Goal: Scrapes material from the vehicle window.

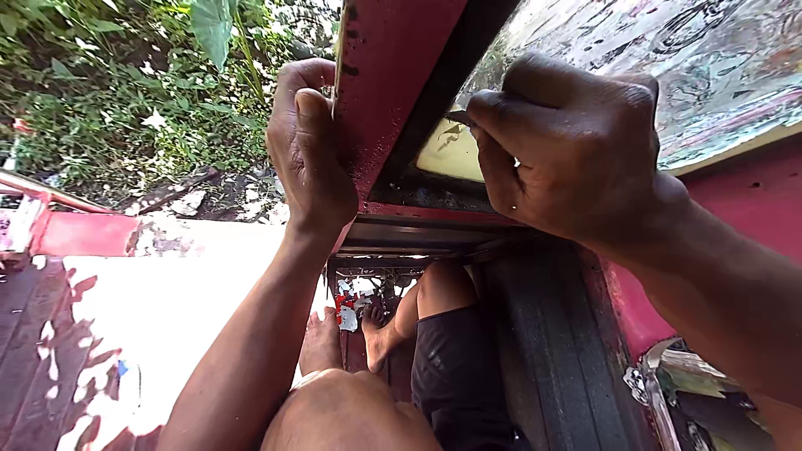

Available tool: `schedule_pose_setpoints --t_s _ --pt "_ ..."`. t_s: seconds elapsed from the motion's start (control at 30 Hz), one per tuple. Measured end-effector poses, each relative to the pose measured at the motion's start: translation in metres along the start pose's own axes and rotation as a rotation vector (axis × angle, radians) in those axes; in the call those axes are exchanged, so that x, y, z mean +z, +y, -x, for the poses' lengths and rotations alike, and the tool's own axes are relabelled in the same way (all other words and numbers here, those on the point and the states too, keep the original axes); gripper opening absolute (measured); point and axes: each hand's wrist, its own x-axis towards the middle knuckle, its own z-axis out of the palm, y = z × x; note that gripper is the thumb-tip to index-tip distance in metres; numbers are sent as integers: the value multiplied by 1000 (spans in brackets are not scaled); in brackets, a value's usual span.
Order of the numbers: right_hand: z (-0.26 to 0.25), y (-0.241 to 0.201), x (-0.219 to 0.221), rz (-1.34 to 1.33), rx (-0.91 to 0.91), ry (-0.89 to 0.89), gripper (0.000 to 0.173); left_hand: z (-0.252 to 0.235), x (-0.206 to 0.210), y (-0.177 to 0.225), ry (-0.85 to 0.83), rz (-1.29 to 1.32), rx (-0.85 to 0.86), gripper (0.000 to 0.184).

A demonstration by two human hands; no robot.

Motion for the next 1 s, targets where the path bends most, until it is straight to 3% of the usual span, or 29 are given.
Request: schedule_pose_setpoints --t_s 0.17,0.37,0.57,1.0 --pt "6 6 -6 -25 11 106 23 -1 -3 -4 -10 -32 26 56" --pt "5 -6 3 -8 39 67 22 0 -1 -2 -12 -24 33 56" --pt "5 4 0 29 -16 139 23 0 -1 -3 -16 -4 26 55" --pt "0 1 -1 58 -29 48 22 0 -1 -2 -14 -24 26 51"
